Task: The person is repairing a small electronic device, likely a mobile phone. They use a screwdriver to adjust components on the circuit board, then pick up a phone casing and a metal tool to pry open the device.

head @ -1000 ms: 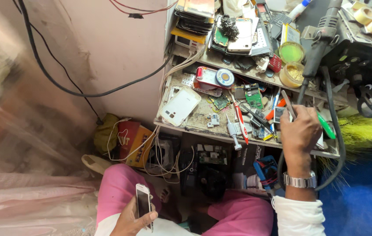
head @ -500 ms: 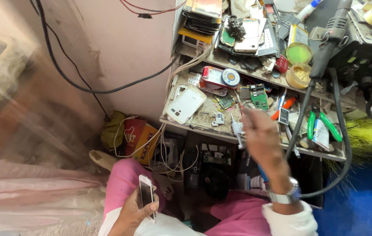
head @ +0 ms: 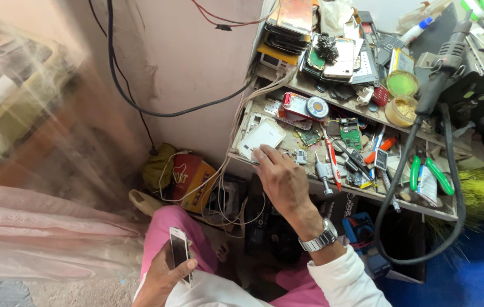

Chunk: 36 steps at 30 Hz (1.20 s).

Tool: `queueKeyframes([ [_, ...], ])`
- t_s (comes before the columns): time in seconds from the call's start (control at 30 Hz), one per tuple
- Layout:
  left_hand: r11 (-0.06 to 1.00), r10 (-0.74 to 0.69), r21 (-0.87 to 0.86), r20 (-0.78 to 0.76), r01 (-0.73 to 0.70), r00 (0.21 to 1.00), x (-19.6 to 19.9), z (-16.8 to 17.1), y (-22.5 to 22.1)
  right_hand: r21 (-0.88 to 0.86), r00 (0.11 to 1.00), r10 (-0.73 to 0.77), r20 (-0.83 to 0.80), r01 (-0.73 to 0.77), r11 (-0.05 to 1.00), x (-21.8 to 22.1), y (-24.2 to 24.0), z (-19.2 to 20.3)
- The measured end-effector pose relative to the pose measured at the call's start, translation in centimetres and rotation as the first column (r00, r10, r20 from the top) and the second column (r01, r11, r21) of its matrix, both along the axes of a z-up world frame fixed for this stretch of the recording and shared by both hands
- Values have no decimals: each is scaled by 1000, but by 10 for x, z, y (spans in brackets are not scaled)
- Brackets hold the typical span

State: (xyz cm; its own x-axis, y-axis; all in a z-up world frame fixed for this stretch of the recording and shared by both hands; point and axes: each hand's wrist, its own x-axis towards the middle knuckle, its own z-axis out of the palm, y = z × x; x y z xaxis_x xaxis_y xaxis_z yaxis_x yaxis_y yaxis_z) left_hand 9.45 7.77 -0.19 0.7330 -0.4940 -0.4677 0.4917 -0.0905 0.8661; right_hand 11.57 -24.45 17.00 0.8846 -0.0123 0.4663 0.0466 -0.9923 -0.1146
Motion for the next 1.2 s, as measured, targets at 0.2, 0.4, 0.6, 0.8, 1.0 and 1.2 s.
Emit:
queueKeyframes([
  [0.2,1000,4,-21,14,-3,1000,-5,2,-5,-124,967,44,249,-13,992,-3,-10,-6],
  [0.4,998,-30,-45,33,31,999,-5,4,-13,-124,917,3,399,50,991,-14,-26,-5],
  [0.6,999,-33,8,8,33,999,-3,-10,-9,-116,856,40,515,23,993,-17,-56,7],
  [0.8,999,-39,3,35,39,999,-2,-33,-11,-150,806,-73,587,197,969,-24,-96,35],
  [1.0,995,-69,78,72,64,995,2,-65,-7,-188,747,-119,654,314,931,6,-177,74],
  [1.2,998,-25,-62,99,31,995,1,-118,-3,-280,792,-152,591,378,883,64,-248,89],
])
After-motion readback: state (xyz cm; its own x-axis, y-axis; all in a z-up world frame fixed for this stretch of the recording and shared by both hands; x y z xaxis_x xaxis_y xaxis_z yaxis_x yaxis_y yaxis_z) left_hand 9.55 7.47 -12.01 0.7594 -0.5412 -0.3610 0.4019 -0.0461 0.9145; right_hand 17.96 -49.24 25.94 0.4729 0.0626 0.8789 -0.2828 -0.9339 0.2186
